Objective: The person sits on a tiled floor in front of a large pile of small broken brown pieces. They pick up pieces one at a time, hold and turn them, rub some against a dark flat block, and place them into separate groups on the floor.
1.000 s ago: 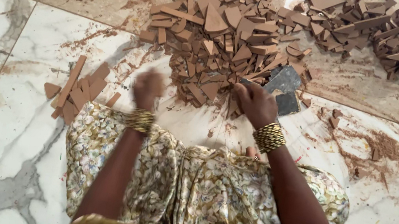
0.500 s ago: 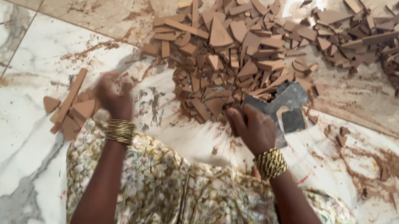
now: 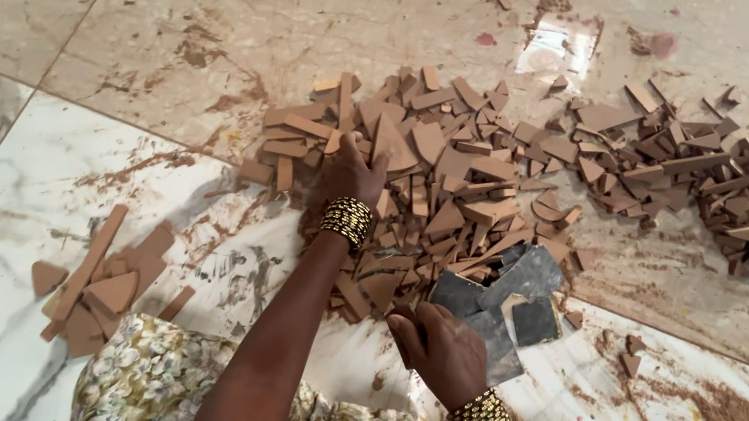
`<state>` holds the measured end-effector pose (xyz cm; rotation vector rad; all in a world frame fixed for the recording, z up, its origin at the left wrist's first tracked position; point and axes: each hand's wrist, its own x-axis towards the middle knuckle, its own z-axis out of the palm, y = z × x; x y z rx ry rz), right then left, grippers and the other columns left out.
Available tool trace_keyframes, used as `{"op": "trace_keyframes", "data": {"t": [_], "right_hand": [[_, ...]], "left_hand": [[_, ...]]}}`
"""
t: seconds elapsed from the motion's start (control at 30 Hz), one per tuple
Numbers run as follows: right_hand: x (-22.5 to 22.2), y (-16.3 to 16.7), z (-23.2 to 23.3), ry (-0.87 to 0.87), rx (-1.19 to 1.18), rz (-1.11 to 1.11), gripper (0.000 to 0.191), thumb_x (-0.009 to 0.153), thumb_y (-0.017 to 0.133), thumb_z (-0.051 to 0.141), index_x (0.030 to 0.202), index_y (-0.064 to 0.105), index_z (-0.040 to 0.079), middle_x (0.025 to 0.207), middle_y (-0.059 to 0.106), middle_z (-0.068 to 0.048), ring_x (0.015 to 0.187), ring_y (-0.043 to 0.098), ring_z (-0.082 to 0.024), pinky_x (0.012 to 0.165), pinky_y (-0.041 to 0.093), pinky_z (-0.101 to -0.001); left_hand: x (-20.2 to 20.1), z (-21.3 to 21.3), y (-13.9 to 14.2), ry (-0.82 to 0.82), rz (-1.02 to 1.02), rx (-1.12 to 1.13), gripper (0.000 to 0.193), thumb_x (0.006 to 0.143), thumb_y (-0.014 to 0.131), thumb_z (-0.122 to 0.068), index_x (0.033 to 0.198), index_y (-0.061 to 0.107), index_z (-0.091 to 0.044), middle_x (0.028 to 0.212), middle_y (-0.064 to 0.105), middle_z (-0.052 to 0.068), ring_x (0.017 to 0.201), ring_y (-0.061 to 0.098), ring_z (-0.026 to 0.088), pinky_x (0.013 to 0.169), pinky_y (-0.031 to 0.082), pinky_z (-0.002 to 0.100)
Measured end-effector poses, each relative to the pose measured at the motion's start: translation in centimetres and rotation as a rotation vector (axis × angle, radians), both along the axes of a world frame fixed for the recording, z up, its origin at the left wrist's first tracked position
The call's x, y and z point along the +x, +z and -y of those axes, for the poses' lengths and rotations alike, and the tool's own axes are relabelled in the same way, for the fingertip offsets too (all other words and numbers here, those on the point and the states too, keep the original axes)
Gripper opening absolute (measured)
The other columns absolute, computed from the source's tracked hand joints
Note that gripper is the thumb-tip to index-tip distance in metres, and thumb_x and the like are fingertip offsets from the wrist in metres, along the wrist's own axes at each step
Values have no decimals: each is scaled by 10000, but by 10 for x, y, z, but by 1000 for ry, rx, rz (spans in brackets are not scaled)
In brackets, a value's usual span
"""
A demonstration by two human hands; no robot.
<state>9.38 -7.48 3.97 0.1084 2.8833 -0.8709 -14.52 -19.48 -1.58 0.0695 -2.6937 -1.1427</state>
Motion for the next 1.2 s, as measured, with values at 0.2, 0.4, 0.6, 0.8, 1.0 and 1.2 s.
{"op": "trace_keyframes", "data": {"t": [0.2, 0.4, 0.6, 0.8, 1.0, 1.2], "right_hand": [[-9, 6, 2, -29, -142, -204, 367, 952, 610, 480, 977, 756, 144, 903, 746, -82, 697, 717, -279, 578, 542, -408], [-9, 16, 2, -17, -120, -316, 331, 960, 628, 454, 992, 758, 151, 906, 741, -72, 735, 718, -286, 615, 555, -404], [-18, -6, 3, 22, -79, -412, 323, 981, 621, 443, 979, 746, 146, 850, 741, -67, 678, 710, -269, 570, 542, -384], [-39, -52, 19, 246, 450, 10, 614, 941, 676, 655, 1013, 656, 45, 718, 709, -88, 648, 702, -267, 545, 545, -431], [-24, -72, 14, 470, 107, -388, 417, 848, 683, 438, 1136, 710, 137, 1041, 759, -120, 923, 728, -329, 750, 593, -489], [-50, -40, 2, 303, 406, 235, 314, 955, 591, 400, 1164, 708, 196, 1030, 752, -89, 922, 720, -282, 766, 576, -449]], "left_hand": [[12, 6, -2, -90, -183, -92, 468, 870, 777, -263, 1221, 549, -54, 954, 661, 168, 884, 666, 337, 732, 568, 467], [33, 17, -13, -404, -304, -436, 190, 1035, 696, -170, 1169, 622, -57, 1046, 603, 130, 918, 628, 243, 733, 598, 385], [61, 24, 10, -329, -549, -321, 205, 936, 706, -149, 1123, 681, -71, 1052, 590, 157, 892, 599, 260, 710, 582, 369], [96, -39, 33, -561, -434, -338, 124, 994, 661, -119, 1084, 658, -33, 997, 587, 143, 788, 569, 242, 661, 546, 398], [120, -103, 45, -648, -759, -490, 230, 774, 647, -233, 1001, 638, -203, 1022, 669, 90, 1002, 648, 300, 806, 540, 491], [97, -43, 55, -606, -149, -154, 334, 922, 668, -332, 1124, 647, -67, 1114, 706, 170, 1030, 698, 314, 885, 570, 467]]}}
